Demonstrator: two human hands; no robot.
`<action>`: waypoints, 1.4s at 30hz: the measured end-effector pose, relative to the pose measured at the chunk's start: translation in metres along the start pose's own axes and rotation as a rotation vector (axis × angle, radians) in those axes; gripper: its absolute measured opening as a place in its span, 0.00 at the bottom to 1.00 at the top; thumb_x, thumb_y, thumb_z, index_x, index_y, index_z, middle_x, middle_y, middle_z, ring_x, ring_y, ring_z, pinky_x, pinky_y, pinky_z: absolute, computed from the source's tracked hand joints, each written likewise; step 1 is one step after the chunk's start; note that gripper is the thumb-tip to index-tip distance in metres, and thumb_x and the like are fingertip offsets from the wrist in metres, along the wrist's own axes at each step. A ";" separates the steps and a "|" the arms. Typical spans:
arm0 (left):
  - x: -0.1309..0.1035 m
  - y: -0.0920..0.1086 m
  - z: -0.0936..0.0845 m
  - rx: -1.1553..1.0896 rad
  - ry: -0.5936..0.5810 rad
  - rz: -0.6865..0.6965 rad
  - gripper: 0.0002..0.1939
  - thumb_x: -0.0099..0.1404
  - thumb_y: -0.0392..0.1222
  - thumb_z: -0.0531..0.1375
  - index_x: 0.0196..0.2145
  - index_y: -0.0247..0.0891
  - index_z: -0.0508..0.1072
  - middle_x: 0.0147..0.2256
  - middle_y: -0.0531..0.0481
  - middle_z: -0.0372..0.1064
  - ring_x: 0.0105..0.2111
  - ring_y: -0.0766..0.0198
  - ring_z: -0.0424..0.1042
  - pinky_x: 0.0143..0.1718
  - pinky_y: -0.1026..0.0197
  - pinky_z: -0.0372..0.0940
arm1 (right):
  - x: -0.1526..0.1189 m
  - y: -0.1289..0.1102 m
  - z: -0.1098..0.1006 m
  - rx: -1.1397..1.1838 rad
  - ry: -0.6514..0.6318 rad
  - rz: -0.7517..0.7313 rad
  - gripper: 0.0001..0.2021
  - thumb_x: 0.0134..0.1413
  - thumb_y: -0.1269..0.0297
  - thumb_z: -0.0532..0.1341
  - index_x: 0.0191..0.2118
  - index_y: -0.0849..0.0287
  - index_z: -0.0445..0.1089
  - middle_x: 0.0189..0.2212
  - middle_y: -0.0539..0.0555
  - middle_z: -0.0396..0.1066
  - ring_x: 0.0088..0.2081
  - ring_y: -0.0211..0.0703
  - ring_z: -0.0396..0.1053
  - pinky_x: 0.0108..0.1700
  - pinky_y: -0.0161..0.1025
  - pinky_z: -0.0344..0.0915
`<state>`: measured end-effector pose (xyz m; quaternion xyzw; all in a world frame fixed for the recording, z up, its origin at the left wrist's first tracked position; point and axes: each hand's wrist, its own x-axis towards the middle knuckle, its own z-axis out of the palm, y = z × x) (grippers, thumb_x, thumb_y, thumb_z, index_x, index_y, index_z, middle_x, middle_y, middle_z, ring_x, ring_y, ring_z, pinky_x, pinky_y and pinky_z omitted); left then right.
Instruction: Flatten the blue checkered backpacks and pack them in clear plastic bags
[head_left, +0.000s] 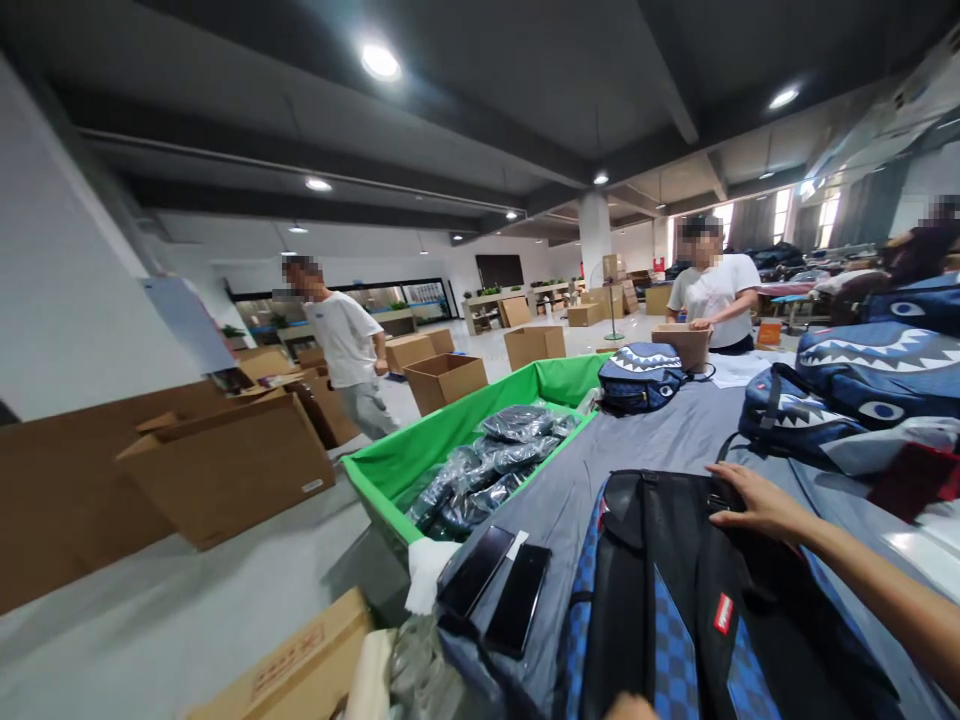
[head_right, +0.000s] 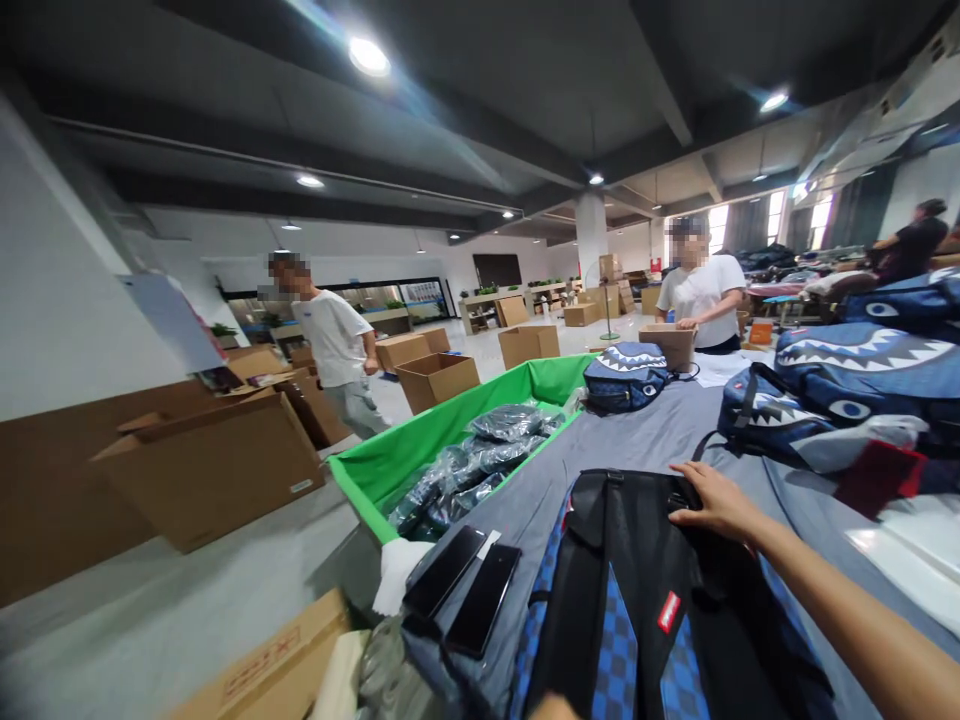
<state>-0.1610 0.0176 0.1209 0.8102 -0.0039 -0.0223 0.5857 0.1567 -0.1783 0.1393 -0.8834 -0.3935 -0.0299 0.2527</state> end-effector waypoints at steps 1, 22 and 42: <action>0.016 0.005 -0.015 0.054 0.062 0.015 0.26 0.66 0.66 0.56 0.38 0.40 0.79 0.26 0.52 0.74 0.27 0.60 0.75 0.35 0.56 0.71 | 0.003 0.006 0.003 -0.027 -0.029 0.008 0.42 0.39 0.37 0.66 0.57 0.61 0.71 0.61 0.71 0.66 0.62 0.69 0.64 0.63 0.60 0.61; 0.163 -0.052 -0.015 0.593 0.553 0.347 0.26 0.62 0.31 0.66 0.57 0.38 0.68 0.58 0.41 0.69 0.62 0.52 0.66 0.66 0.45 0.61 | -0.088 -0.005 0.064 -0.186 0.461 -0.198 0.25 0.63 0.45 0.57 0.58 0.56 0.65 0.53 0.62 0.72 0.55 0.57 0.71 0.60 0.56 0.68; 0.208 -0.011 -0.002 0.885 0.015 -0.031 0.41 0.69 0.69 0.49 0.69 0.40 0.57 0.68 0.29 0.53 0.63 0.38 0.64 0.58 0.43 0.63 | -0.027 0.030 0.073 -0.314 -0.174 0.352 0.28 0.60 0.36 0.55 0.47 0.59 0.67 0.44 0.64 0.75 0.45 0.59 0.76 0.46 0.49 0.69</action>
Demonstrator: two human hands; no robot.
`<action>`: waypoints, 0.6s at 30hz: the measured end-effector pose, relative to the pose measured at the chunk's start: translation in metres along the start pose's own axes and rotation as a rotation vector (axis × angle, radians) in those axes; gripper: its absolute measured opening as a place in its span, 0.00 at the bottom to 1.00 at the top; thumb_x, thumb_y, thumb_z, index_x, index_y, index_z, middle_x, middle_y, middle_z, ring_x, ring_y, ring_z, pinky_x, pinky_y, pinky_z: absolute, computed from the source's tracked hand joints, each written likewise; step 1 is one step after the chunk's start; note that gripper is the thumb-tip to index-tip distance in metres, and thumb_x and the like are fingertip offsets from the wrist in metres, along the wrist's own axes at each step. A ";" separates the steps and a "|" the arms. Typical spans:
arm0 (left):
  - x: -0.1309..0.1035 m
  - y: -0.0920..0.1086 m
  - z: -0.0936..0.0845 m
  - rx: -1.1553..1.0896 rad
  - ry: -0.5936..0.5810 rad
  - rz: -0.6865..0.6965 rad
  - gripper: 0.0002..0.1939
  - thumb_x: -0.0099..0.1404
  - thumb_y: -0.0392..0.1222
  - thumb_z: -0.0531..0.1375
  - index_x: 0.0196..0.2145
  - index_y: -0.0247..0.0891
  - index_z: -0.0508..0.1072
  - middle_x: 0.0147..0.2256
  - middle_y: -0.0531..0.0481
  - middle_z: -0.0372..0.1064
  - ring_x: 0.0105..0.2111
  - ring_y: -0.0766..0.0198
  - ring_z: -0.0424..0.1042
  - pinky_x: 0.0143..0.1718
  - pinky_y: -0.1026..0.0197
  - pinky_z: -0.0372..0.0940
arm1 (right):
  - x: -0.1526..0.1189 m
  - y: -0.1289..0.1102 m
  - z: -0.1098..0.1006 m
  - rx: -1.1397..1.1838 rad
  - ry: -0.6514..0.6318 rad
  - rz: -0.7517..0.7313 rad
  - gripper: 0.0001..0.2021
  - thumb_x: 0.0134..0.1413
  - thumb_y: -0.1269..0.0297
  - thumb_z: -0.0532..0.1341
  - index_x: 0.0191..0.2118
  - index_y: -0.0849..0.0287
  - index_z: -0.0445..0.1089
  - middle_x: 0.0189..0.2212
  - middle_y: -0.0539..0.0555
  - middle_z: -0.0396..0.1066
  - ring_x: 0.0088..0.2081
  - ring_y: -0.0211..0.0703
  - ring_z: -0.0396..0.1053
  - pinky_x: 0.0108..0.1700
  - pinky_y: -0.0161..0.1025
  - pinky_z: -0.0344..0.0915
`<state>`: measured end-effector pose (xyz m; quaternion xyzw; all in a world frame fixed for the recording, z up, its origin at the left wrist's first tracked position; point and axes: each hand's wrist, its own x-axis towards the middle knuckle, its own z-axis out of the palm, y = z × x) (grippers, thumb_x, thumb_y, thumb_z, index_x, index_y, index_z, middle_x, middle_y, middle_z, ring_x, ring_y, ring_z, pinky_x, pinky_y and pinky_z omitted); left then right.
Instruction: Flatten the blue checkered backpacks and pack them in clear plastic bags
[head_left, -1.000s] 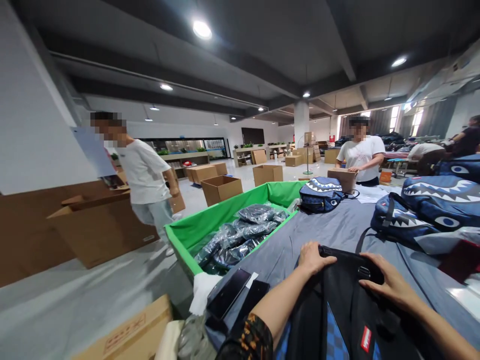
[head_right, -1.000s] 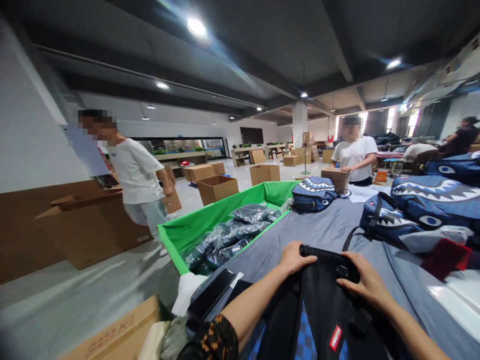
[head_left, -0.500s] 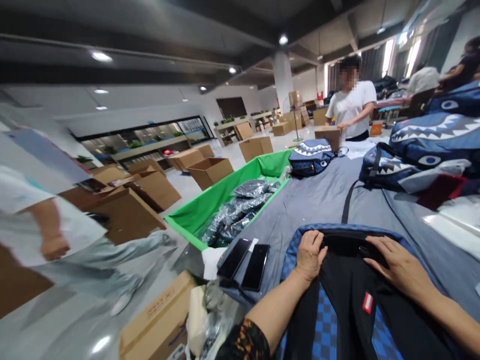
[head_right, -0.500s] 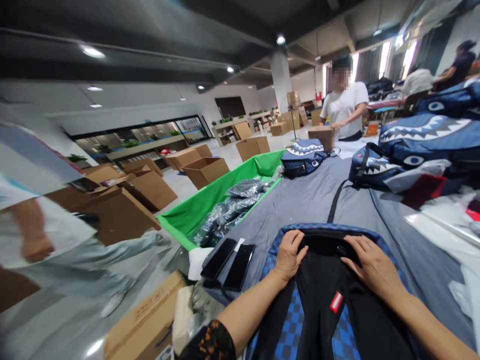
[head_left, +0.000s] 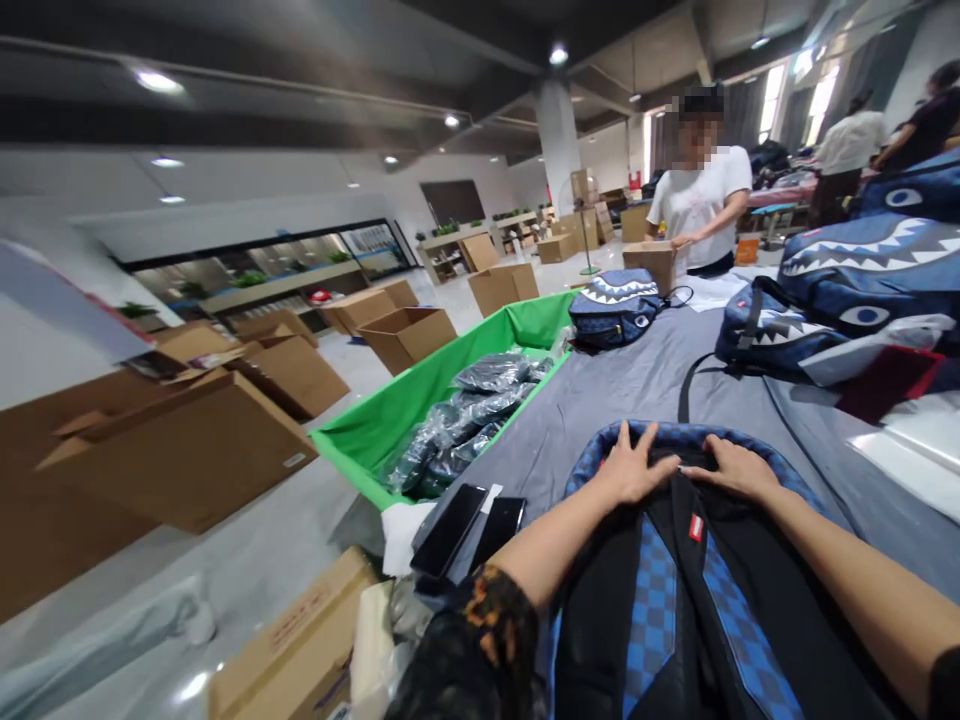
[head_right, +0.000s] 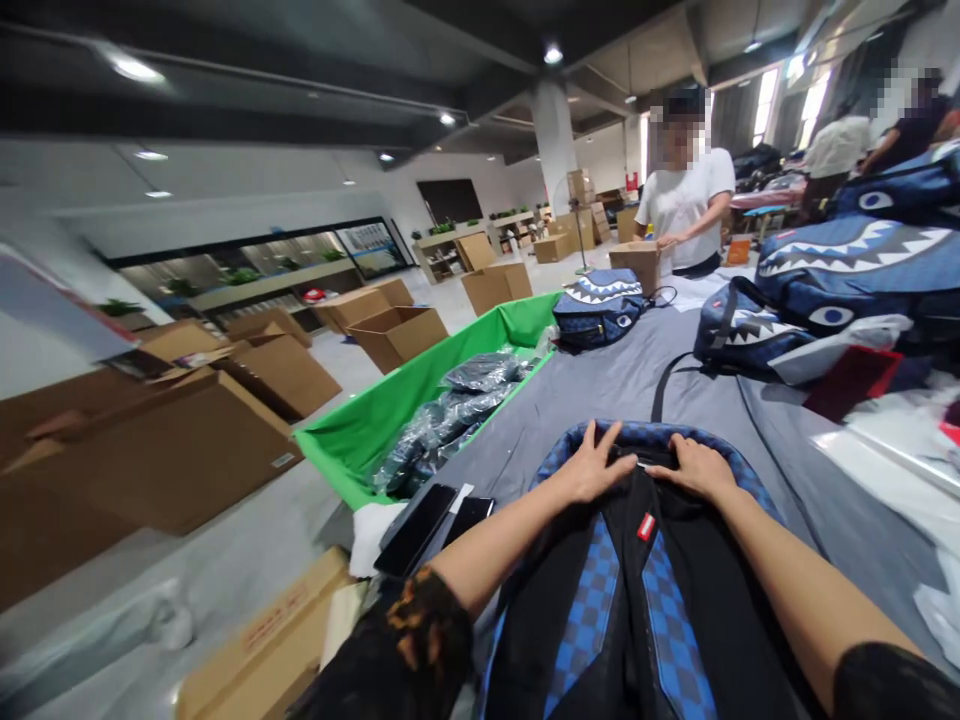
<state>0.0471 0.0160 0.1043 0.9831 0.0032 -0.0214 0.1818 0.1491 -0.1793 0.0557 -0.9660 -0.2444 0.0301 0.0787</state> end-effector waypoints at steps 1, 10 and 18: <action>-0.010 0.004 0.002 -0.072 -0.034 0.006 0.43 0.68 0.72 0.48 0.72 0.44 0.51 0.71 0.29 0.45 0.67 0.35 0.56 0.61 0.39 0.60 | 0.003 -0.001 0.002 -0.011 0.011 0.011 0.29 0.61 0.36 0.54 0.47 0.60 0.67 0.43 0.65 0.75 0.45 0.60 0.76 0.46 0.50 0.69; -0.021 0.020 0.056 -0.199 -0.011 0.076 0.36 0.72 0.60 0.53 0.72 0.50 0.52 0.74 0.39 0.35 0.73 0.41 0.30 0.71 0.34 0.39 | -0.029 -0.023 0.001 -0.090 0.125 -0.047 0.24 0.64 0.62 0.47 0.58 0.71 0.67 0.58 0.75 0.68 0.60 0.61 0.67 0.59 0.54 0.66; -0.013 0.022 0.044 -0.130 0.116 0.021 0.27 0.76 0.40 0.42 0.70 0.34 0.56 0.71 0.38 0.49 0.73 0.49 0.43 0.70 0.41 0.47 | -0.128 -0.045 0.031 -0.248 0.375 -0.387 0.26 0.69 0.59 0.45 0.61 0.64 0.69 0.58 0.64 0.71 0.56 0.56 0.67 0.55 0.55 0.62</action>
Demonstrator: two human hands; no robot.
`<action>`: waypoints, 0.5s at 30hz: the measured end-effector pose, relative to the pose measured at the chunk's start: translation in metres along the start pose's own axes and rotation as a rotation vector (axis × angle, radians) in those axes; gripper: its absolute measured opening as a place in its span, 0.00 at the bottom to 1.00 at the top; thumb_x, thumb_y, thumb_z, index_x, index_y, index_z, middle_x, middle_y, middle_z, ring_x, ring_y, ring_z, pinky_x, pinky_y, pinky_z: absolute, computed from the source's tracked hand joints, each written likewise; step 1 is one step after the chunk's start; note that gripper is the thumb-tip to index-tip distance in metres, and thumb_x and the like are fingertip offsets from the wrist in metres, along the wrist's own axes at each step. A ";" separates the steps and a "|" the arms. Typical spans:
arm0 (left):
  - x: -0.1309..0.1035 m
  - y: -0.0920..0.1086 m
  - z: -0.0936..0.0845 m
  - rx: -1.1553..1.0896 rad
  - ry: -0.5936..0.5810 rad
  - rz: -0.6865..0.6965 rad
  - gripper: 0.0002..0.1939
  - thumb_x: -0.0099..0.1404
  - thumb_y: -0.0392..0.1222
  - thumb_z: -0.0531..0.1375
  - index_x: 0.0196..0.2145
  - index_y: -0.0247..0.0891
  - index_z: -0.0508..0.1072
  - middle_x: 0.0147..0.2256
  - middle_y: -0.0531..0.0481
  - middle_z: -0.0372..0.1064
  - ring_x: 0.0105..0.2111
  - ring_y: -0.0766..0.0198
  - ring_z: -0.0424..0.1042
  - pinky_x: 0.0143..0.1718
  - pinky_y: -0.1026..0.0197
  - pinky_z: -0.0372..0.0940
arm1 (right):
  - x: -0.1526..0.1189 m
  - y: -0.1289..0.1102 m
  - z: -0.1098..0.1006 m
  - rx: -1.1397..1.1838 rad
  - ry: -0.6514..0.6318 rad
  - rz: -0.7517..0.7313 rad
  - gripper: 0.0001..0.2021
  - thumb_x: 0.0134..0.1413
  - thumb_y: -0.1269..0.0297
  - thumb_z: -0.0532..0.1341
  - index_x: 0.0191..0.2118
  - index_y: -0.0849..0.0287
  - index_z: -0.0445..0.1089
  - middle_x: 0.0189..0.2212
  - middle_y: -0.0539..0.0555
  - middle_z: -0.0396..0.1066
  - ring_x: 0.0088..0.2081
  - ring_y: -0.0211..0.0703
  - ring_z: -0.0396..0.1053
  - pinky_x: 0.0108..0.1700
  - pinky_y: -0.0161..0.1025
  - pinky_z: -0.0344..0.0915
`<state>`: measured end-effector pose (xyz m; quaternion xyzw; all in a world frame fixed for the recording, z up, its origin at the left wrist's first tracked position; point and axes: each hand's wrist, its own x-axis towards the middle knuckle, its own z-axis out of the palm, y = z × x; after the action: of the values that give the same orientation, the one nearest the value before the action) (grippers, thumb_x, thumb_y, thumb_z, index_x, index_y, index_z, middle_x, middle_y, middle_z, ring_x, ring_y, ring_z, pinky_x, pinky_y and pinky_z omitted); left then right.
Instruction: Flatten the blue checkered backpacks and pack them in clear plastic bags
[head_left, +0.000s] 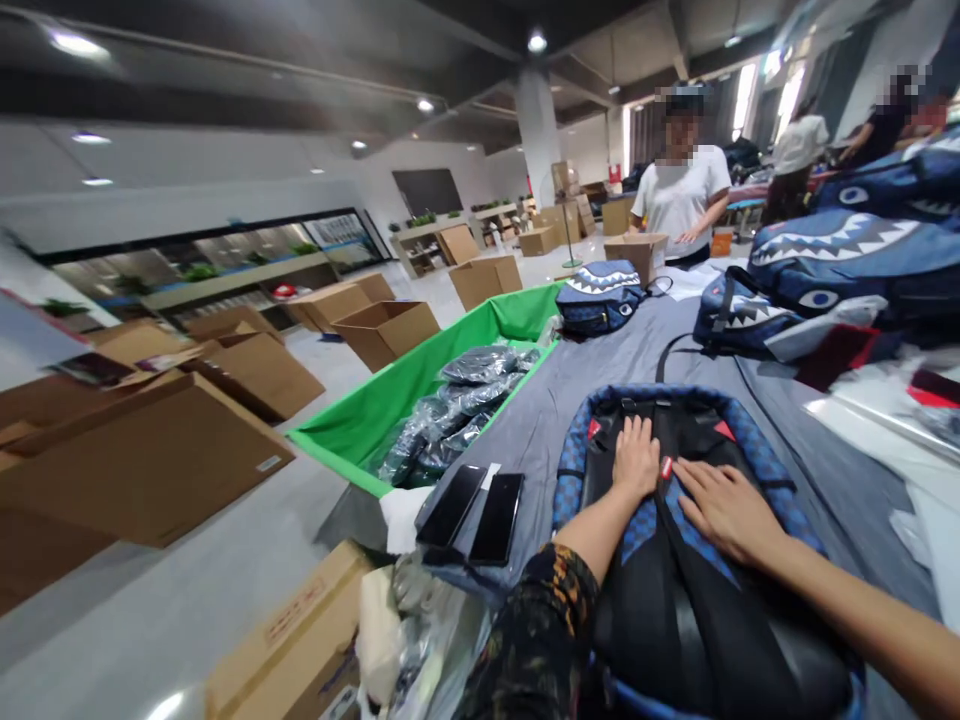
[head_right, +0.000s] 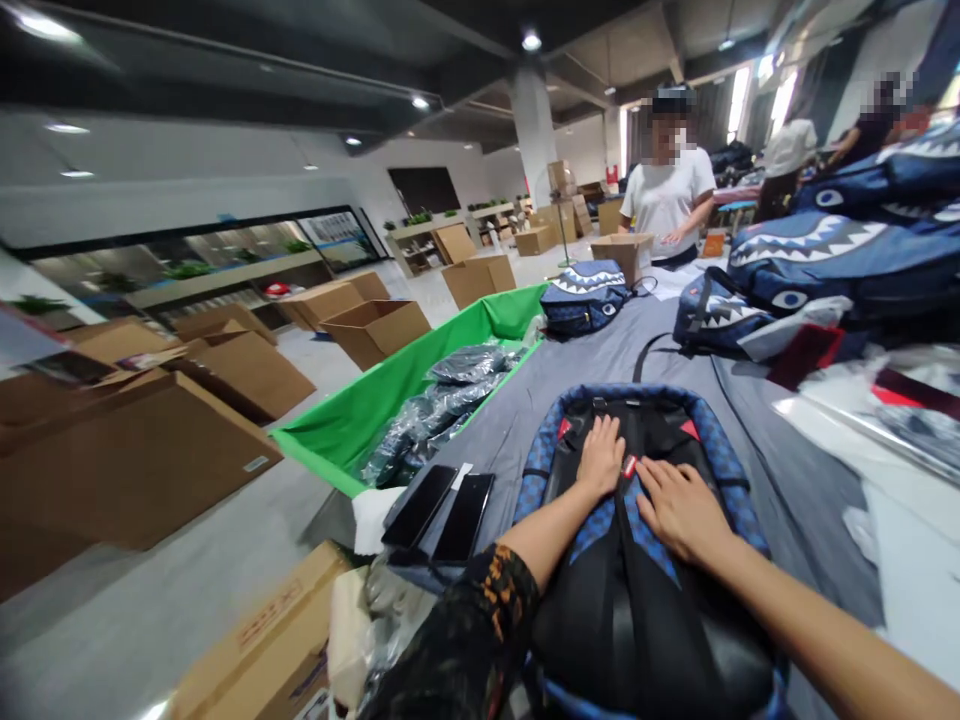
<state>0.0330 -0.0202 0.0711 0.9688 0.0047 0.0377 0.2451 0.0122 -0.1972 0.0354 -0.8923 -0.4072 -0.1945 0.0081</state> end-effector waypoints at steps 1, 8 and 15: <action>-0.004 0.003 -0.005 0.006 -0.036 0.017 0.27 0.76 0.40 0.42 0.68 0.37 0.59 0.70 0.39 0.54 0.72 0.49 0.47 0.69 0.38 0.49 | 0.004 0.002 0.000 -0.017 -0.032 0.010 0.25 0.69 0.61 0.45 0.60 0.65 0.70 0.56 0.64 0.72 0.53 0.55 0.69 0.52 0.52 0.63; -0.107 0.003 -0.047 0.139 -0.284 0.719 0.25 0.70 0.64 0.54 0.45 0.41 0.74 0.44 0.47 0.74 0.46 0.56 0.70 0.53 0.53 0.64 | 0.037 0.010 0.016 -0.018 -0.086 0.107 0.22 0.64 0.64 0.50 0.58 0.66 0.70 0.45 0.64 0.73 0.42 0.54 0.65 0.42 0.47 0.60; -0.105 -0.019 0.018 0.410 -0.196 0.887 0.15 0.71 0.46 0.54 0.47 0.34 0.74 0.40 0.43 0.73 0.44 0.55 0.69 0.51 0.51 0.61 | 0.046 0.019 0.013 0.036 -0.005 0.252 0.23 0.66 0.69 0.45 0.58 0.72 0.68 0.44 0.70 0.71 0.43 0.59 0.66 0.43 0.51 0.64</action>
<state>-0.0703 -0.0147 0.0389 0.9048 -0.4234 0.0454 0.0091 0.0573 -0.1746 0.0424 -0.9367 -0.2952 -0.1824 0.0473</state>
